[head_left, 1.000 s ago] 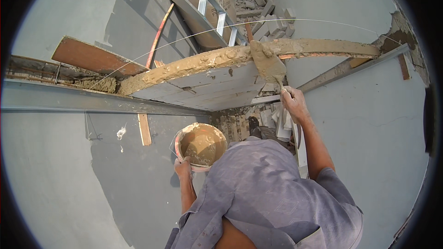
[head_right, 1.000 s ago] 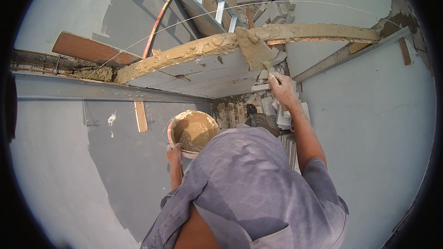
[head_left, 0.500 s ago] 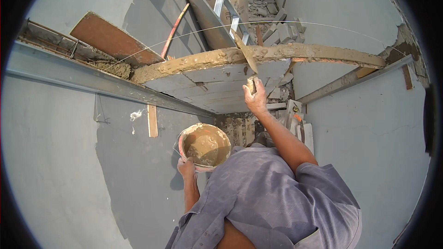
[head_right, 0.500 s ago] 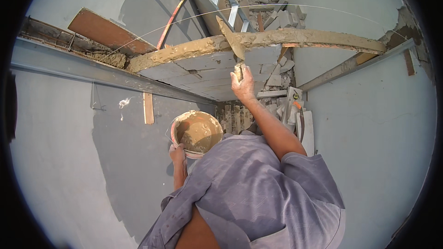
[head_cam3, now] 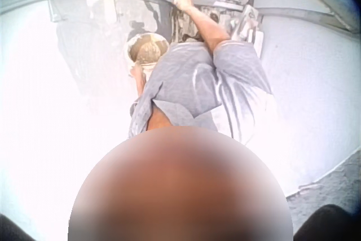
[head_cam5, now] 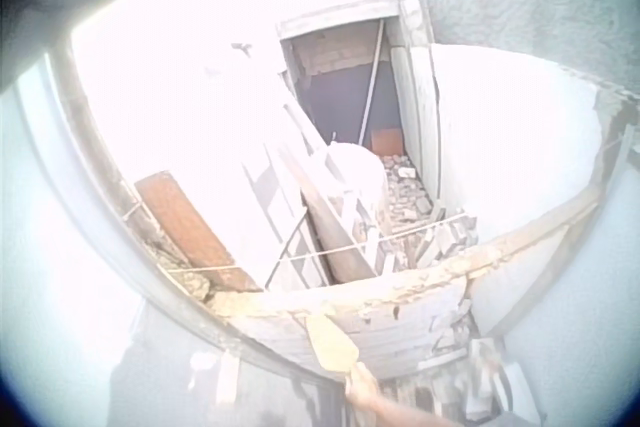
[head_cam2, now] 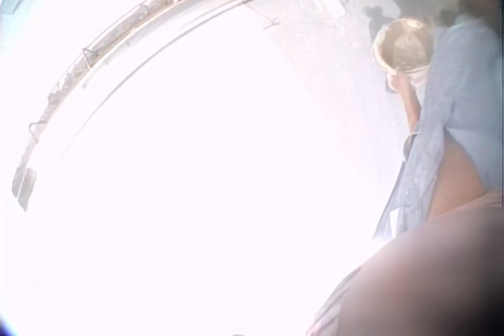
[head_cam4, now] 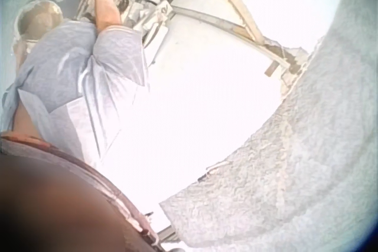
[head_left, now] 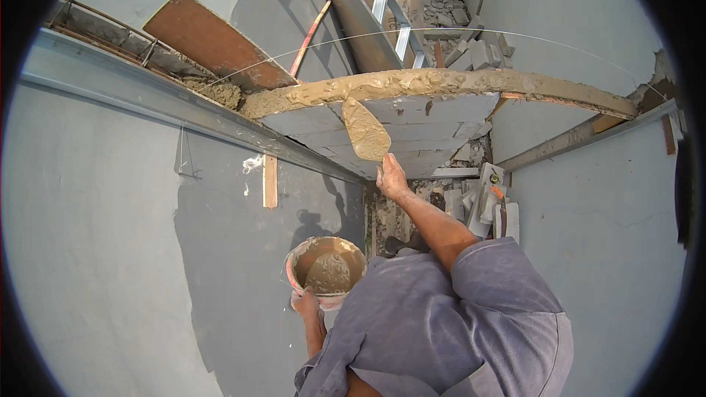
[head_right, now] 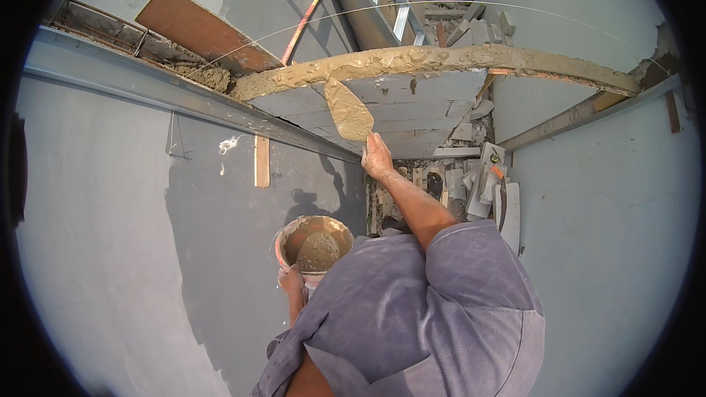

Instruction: Applying mortar to a brick wall using a trowel.

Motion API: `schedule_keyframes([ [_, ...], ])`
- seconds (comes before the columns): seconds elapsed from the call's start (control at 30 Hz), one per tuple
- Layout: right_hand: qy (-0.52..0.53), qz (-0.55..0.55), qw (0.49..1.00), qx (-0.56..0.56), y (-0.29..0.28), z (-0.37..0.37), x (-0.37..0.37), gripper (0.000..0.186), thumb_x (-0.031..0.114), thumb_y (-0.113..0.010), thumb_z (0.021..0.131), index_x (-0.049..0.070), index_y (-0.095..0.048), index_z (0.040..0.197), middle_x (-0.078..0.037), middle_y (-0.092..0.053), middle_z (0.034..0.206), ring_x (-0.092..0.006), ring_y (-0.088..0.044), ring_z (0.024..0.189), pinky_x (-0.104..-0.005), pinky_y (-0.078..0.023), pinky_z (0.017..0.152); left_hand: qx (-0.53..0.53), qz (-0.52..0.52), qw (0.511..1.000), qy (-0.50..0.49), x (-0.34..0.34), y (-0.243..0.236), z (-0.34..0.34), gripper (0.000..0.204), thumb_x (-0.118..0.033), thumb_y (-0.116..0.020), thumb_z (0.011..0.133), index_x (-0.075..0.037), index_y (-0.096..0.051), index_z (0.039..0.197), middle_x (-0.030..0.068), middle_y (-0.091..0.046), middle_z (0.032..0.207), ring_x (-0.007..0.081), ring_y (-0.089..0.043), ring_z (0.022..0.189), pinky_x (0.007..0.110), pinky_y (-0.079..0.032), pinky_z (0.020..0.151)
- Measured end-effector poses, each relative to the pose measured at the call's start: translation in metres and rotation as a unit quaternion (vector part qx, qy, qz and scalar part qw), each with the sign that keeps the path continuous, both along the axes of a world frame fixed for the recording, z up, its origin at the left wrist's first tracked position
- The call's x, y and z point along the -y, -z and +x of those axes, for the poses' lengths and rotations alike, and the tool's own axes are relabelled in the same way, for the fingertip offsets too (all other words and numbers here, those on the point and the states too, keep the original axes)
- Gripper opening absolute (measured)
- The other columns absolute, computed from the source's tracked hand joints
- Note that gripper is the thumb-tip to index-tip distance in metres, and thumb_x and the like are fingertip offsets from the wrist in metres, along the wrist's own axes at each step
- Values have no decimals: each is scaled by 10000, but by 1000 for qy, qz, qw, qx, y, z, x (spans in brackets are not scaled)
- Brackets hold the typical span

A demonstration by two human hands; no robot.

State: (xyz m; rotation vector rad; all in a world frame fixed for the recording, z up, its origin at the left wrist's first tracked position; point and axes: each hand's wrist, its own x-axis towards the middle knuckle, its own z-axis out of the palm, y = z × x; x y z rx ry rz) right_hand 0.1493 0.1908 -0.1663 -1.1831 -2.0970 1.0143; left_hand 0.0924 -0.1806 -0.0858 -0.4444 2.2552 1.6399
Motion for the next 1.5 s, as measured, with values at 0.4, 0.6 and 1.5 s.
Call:
schedule_keyframes([
  [0.4,-103,-372,908,-165,-138,42,-53,284,297,-620,887,28,-582,803,-49,-591,680,-152,-591,598,-328,-496,551,67,16,997,25,-27,12,-15,264,64,-553,746,60,-581,1009,133,-648,982,223,-642,837,334,-518,760],
  [0.6,-36,-339,928,-152,-155,159,-108,258,255,-579,929,41,-579,786,-5,-567,653,-87,-530,483,-248,-441,413,16,27,998,63,-72,21,-22,295,25,-535,742,48,-598,1029,111,-647,921,202,-634,727,313,-506,649],
  [1.5,66,-355,928,-95,-159,236,-76,342,339,-476,963,24,-579,881,-38,-556,670,-118,-553,559,-284,-463,491,59,-10,987,149,-144,19,-9,256,55,-554,738,55,-584,992,122,-647,951,200,-636,805,308,-511,738],
])
